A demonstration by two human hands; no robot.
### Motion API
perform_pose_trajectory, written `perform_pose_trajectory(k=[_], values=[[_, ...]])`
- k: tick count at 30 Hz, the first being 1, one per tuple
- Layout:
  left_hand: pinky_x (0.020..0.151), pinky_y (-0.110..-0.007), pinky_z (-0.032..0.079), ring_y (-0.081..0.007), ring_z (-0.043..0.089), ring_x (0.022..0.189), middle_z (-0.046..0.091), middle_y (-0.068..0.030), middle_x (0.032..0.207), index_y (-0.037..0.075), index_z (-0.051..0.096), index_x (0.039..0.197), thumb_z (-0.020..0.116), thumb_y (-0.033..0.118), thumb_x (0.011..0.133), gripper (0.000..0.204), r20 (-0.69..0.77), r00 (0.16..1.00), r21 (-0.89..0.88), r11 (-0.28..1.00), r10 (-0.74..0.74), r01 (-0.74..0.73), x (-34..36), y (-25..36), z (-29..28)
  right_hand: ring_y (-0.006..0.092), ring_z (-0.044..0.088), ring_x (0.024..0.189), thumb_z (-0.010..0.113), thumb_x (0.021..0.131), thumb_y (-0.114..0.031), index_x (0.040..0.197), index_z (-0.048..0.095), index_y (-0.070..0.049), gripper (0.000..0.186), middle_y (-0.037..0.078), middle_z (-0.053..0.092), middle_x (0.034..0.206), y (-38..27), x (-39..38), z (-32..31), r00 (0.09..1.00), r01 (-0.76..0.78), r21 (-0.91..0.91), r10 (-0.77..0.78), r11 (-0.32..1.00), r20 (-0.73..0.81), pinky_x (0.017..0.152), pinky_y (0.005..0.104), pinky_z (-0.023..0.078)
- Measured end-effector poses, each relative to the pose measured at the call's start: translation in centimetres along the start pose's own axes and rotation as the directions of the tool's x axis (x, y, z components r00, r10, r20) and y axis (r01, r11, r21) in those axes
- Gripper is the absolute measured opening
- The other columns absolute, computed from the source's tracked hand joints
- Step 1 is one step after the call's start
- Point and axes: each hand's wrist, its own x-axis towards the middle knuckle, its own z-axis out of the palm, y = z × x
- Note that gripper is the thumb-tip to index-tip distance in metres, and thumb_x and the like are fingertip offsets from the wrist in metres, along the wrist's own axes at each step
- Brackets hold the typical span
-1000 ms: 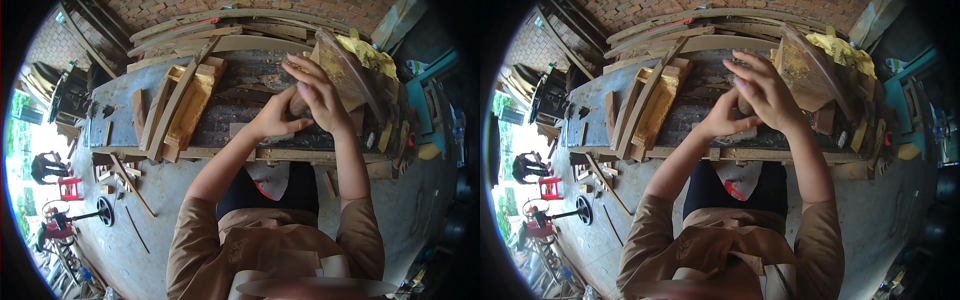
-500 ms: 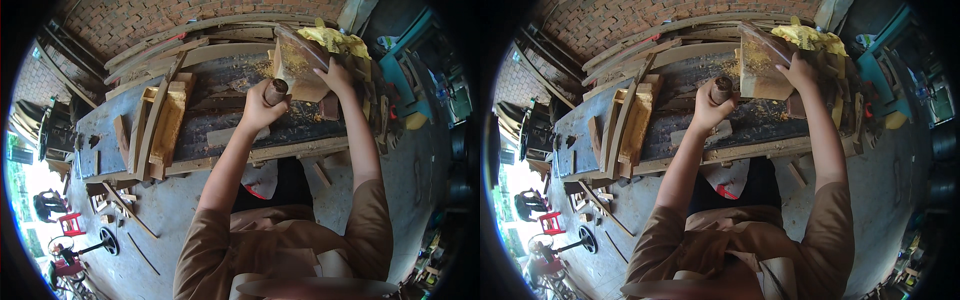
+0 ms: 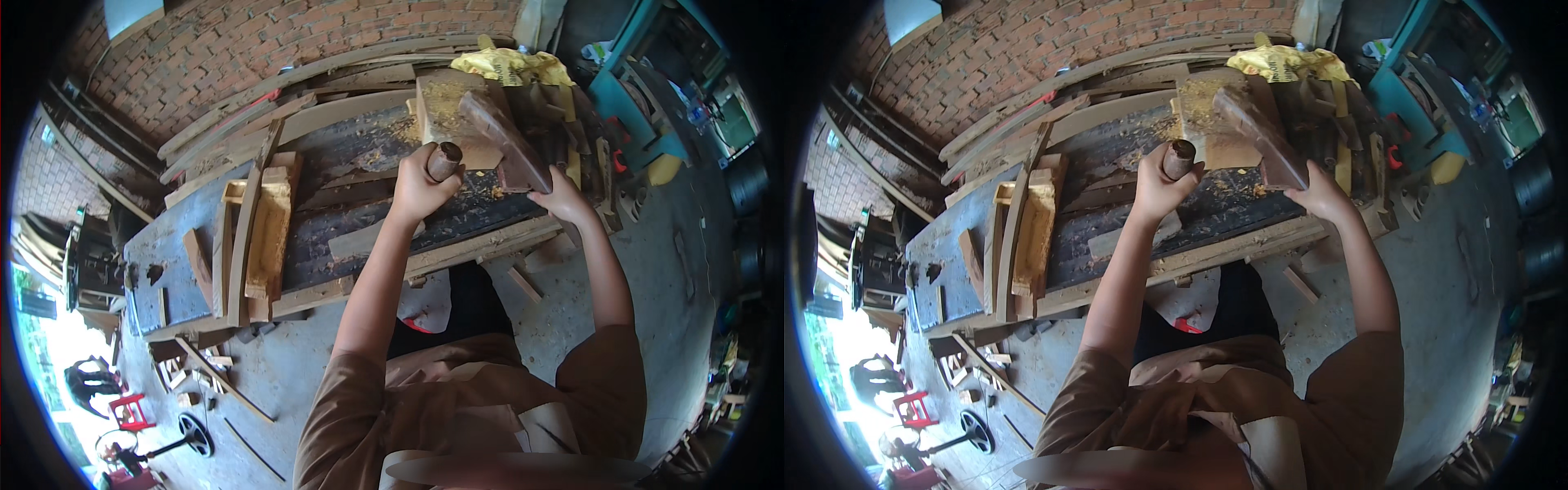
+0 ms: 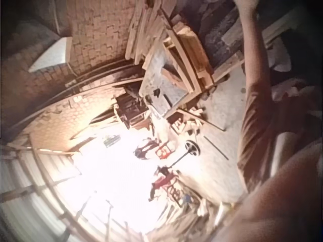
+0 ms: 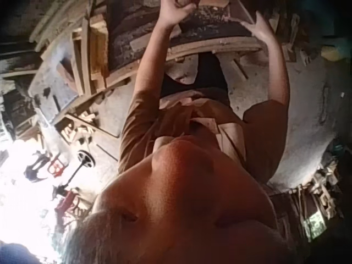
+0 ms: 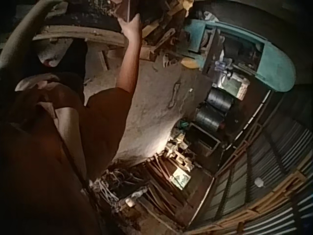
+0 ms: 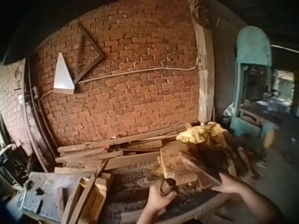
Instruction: The recorder is using a chisel and a wooden mallet to carve into a piece of wood on a workbench.
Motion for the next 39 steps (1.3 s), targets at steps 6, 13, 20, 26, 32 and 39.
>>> perform_pose_trajectory(k=[6,13,20,26,32,39], values=[[0.053,-0.025,0.039,-0.0073,0.042,0.059,0.051,-0.0025,0.061,0.001,0.053,0.074,0.066,0.007,0.066,0.017,-0.003,1.000,0.027,1.000,0.000,0.000,-0.1,-0.7,0.8,0.0234,0.051,0.104,0.069,0.071,-0.021,0.118,0.042,0.005,0.060,0.019,0.052,0.113,-0.7,-6.9,-1.3,0.973,0.220,0.460,-0.230,0.860,-0.034,0.089,0.0317,0.039],[0.056,-0.027,0.043,-0.0106,0.050,0.060,0.055,-0.0088,0.064,-0.002,0.055,0.077,0.065,0.008,0.063,0.020,0.020,1.000,0.000,1.000,-0.017,0.017,0.5,-1.2,2.3,0.0208,0.057,0.089,0.071,0.069,-0.015,0.109,0.050,0.003,0.049,0.014,0.059,0.098,-0.9,-9.9,0.5,0.923,0.385,0.427,-0.332,0.818,-0.195,0.079,0.0331,0.045],[0.056,-0.028,0.045,-0.0130,0.054,0.058,0.058,-0.0110,0.064,-0.003,0.057,0.077,0.064,0.009,0.061,0.021,0.029,0.996,0.086,0.993,-0.083,0.081,0.8,-1.3,1.5,0.0154,0.057,0.074,0.069,0.069,-0.011,0.095,0.052,0.001,0.034,0.006,0.059,0.077,1.3,-10.1,1.5,0.902,0.359,0.612,-0.094,0.705,-0.421,0.070,0.0302,0.046],[0.057,-0.028,0.046,-0.0127,0.057,0.060,0.059,-0.0114,0.064,-0.003,0.058,0.077,0.061,0.007,0.059,0.020,0.085,0.996,0.049,0.999,-0.011,0.007,0.3,-1.1,2.6,0.0167,0.057,0.077,0.069,0.069,-0.011,0.098,0.051,0.001,0.035,0.008,0.059,0.081,-0.2,-9.9,1.6,0.934,0.331,0.513,-0.197,0.792,-0.299,0.072,0.0305,0.046],[0.056,-0.026,0.046,-0.0122,0.057,0.058,0.058,-0.0109,0.062,-0.003,0.058,0.075,0.060,0.007,0.058,0.020,0.105,0.994,0.104,0.994,-0.042,0.031,0.0,-1.0,2.8,0.0136,0.057,0.062,0.066,0.073,-0.008,0.090,0.051,0.001,0.025,0.007,0.057,0.075,1.0,-10.8,1.1,0.948,0.293,0.760,-0.073,0.581,-0.309,0.057,0.0260,0.046],[0.055,-0.026,0.043,-0.0087,0.049,0.060,0.056,-0.0057,0.063,-0.002,0.058,0.076,0.066,0.009,0.063,0.019,0.140,0.989,0.048,0.998,-0.047,0.041,-0.3,-2.2,3.3,0.0114,0.057,0.060,0.067,0.072,-0.011,0.092,0.051,0.000,0.027,0.008,0.059,0.081,3.2,-10.1,5.7,0.909,0.413,0.582,-0.275,0.700,-0.314,0.053,0.0266,0.047]])
